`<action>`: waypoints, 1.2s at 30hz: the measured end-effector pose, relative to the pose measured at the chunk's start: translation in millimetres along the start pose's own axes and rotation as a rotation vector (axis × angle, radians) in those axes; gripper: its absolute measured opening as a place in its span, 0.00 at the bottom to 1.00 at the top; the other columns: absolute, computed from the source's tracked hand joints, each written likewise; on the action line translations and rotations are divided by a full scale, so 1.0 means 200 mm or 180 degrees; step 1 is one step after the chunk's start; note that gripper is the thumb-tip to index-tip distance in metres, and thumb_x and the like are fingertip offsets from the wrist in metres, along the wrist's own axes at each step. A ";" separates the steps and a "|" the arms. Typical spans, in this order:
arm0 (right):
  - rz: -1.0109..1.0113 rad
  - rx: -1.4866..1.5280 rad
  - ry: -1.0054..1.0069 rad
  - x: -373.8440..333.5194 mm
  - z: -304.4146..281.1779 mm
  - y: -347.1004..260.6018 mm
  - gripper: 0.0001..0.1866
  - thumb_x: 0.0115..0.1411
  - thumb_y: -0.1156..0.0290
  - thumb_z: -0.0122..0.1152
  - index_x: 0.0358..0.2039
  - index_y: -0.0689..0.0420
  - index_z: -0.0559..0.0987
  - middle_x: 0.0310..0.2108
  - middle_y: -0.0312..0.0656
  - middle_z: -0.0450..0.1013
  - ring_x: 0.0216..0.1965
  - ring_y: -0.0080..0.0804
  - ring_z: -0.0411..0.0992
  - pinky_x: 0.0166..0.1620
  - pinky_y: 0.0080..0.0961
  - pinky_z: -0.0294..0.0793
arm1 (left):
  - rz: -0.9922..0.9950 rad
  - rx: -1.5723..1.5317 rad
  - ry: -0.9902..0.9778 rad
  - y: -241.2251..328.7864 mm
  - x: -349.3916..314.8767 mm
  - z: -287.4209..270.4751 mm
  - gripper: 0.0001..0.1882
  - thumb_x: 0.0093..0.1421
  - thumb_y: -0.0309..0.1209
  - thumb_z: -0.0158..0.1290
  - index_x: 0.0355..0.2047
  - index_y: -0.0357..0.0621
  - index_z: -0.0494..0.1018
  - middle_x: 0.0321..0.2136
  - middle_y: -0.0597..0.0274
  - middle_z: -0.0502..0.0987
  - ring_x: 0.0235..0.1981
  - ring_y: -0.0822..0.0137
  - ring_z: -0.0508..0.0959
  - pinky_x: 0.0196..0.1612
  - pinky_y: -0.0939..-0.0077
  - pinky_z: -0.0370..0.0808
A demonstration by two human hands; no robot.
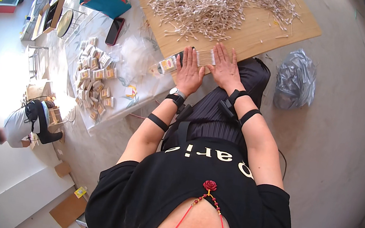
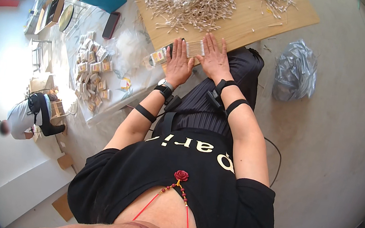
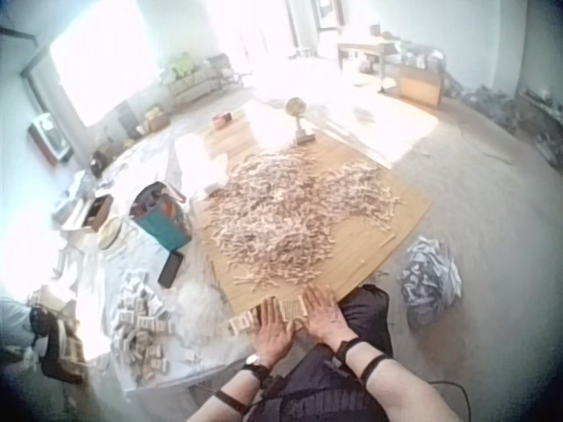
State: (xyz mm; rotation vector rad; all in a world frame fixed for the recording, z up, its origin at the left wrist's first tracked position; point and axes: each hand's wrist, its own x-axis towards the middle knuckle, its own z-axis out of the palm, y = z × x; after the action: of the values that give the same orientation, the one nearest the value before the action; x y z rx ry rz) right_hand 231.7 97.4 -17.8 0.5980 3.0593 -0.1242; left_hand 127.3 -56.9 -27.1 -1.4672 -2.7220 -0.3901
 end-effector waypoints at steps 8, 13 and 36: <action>0.0010 0.0217 0.0198 0.00 -0.02 0.00 0.42 0.76 0.43 0.41 0.78 0.60 0.53 0.81 0.44 0.45 0.82 0.36 0.37 0.80 0.49 0.30 | -0.0069 -0.0276 0.0158 -0.02 -0.01 0.00 0.42 0.74 0.48 0.44 0.77 0.32 0.47 0.79 0.44 0.46 0.81 0.50 0.41 0.78 0.48 0.34; -0.0256 0.0350 0.0314 0.02 0.00 -0.06 0.42 0.76 0.41 0.39 0.78 0.57 0.54 0.81 0.42 0.46 0.82 0.35 0.38 0.80 0.52 0.28 | 0.0195 -0.0415 -0.0038 -0.01 0.03 -0.04 0.41 0.73 0.45 0.45 0.78 0.37 0.47 0.80 0.48 0.46 0.81 0.55 0.41 0.79 0.47 0.33; -0.0112 0.0569 0.0110 0.01 0.05 -0.15 0.44 0.75 0.35 0.32 0.79 0.53 0.53 0.81 0.39 0.45 0.82 0.34 0.35 0.79 0.51 0.24 | -0.0035 -0.0229 0.0025 0.03 0.04 -0.01 0.34 0.76 0.44 0.42 0.78 0.47 0.54 0.79 0.58 0.51 0.81 0.64 0.46 0.79 0.52 0.36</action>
State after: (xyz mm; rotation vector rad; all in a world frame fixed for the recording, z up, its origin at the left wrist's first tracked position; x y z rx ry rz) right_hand 218.6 69.0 -24.8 0.5594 3.1146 -0.3958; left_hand 127.4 -47.8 -23.6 -1.4645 -2.7385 -0.4980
